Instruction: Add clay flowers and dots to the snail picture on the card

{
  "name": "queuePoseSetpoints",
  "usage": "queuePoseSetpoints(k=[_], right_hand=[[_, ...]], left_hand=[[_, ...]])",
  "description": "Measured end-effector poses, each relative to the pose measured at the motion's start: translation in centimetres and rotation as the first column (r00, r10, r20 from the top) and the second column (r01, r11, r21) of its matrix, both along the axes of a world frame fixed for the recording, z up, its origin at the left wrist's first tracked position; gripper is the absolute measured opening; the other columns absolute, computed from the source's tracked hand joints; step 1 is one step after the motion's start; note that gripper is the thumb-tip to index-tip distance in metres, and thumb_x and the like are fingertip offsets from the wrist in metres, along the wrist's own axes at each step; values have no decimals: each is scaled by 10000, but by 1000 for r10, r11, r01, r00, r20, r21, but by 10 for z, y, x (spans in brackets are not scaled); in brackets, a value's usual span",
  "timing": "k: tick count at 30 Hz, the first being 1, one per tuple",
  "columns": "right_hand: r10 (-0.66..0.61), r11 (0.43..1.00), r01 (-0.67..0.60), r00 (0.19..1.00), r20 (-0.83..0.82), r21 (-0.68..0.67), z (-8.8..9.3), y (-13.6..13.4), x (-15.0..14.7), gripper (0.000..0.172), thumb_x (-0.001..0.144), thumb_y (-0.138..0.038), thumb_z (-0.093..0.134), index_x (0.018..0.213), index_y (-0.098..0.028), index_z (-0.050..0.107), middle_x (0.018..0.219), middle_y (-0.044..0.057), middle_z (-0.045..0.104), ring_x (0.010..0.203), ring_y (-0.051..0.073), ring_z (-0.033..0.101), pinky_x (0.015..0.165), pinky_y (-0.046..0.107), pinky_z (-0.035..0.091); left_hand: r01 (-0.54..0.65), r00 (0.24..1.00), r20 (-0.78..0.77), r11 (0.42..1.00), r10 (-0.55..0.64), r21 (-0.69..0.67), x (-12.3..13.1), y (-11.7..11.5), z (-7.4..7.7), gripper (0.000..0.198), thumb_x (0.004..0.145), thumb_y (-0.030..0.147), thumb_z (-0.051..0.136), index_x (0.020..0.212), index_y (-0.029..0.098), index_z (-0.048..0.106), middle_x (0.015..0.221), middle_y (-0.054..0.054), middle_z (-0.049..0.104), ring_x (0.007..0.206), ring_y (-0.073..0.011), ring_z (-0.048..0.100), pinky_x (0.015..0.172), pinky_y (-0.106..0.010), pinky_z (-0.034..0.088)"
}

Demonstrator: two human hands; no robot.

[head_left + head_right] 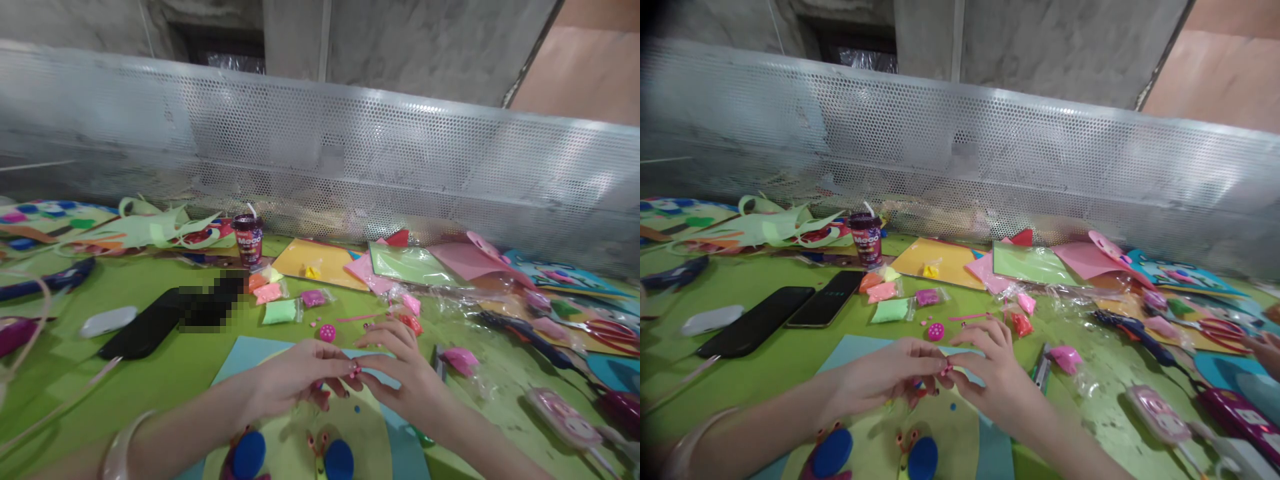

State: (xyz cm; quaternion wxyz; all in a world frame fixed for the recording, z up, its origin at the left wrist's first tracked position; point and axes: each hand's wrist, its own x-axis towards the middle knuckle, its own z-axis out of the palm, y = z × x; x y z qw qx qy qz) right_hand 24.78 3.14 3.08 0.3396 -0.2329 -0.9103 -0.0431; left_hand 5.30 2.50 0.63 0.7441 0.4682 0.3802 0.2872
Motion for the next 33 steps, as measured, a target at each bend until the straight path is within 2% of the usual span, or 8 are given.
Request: queuePoseSetpoints(k=[6, 11, 14, 17, 20, 25, 33], right_hand=[[-1, 1000, 1, 1000, 11, -21, -2, 0, 0, 170, 843, -143, 523, 883, -253, 646, 933, 30, 636, 946, 196, 519, 842, 405, 423], [-4, 1000, 4, 1000, 25, -9, 3, -4, -2, 194, 824, -161, 547, 955, -265, 645, 936, 31, 642, 952, 203, 527, 838, 410, 429], [-38, 999, 38, 999, -19, 10, 4, 9, 8, 168, 823, -166, 543, 924, -239, 656, 939, 44, 648, 950, 210, 539, 877, 434, 410], [-198, 977, 198, 980, -11, 83, -5, 40, 30, 154, 846, -191, 535, 876, -241, 677, 928, 47, 657, 912, 214, 558, 860, 448, 408], [-313, 939, 292, 945, 96, 184, -24, 72, 50, 121, 830, -247, 574, 808, -259, 693, 918, 32, 665, 910, 226, 551, 836, 451, 408], [-321, 934, 284, 933, 165, 215, -48, 95, 54, 101, 762, -230, 660, 796, -315, 702, 925, -2, 643, 964, 245, 520, 947, 535, 314], [-295, 941, 255, 941, 169, 223, -54, 95, 43, 102, 759, -194, 661, 759, -286, 704, 924, 3, 648, 987, 247, 504, 952, 531, 309]], left_hand=[[-7, 1000, 1, 1000, 7, 12, 0, 1, 0, 242, 692, 360, 697, 806, 146, 696, 833, -66, 671, 610, -86, 531, 451, -161, 363], [-10, 1000, -4, 1000, 10, 2, 0, 1, 0, 228, 697, 346, 693, 803, 144, 696, 825, -65, 674, 599, -81, 525, 449, -161, 360], [-24, 999, -30, 999, 23, -33, -1, 0, 2, 234, 690, 356, 697, 789, 144, 689, 826, -63, 675, 589, -77, 521, 450, -161, 358], [-54, 998, -39, 996, 51, -73, -1, 1, 4, 261, 669, 383, 713, 778, 147, 680, 834, -57, 675, 579, -69, 510, 446, -157, 357], [-68, 997, -26, 992, 66, -104, -1, 2, 5, 273, 646, 388, 732, 776, 154, 673, 859, -53, 680, 597, -70, 515, 478, -162, 393], [-83, 996, -25, 990, 81, -115, -1, 3, 7, 294, 625, 398, 745, 764, 151, 669, 868, -57, 691, 598, -68, 520, 461, -158, 376], [-95, 995, -27, 988, 92, -124, -1, 3, 6, 308, 622, 406, 747, 766, 144, 672, 876, -71, 694, 579, -66, 509, 452, -159, 380]])
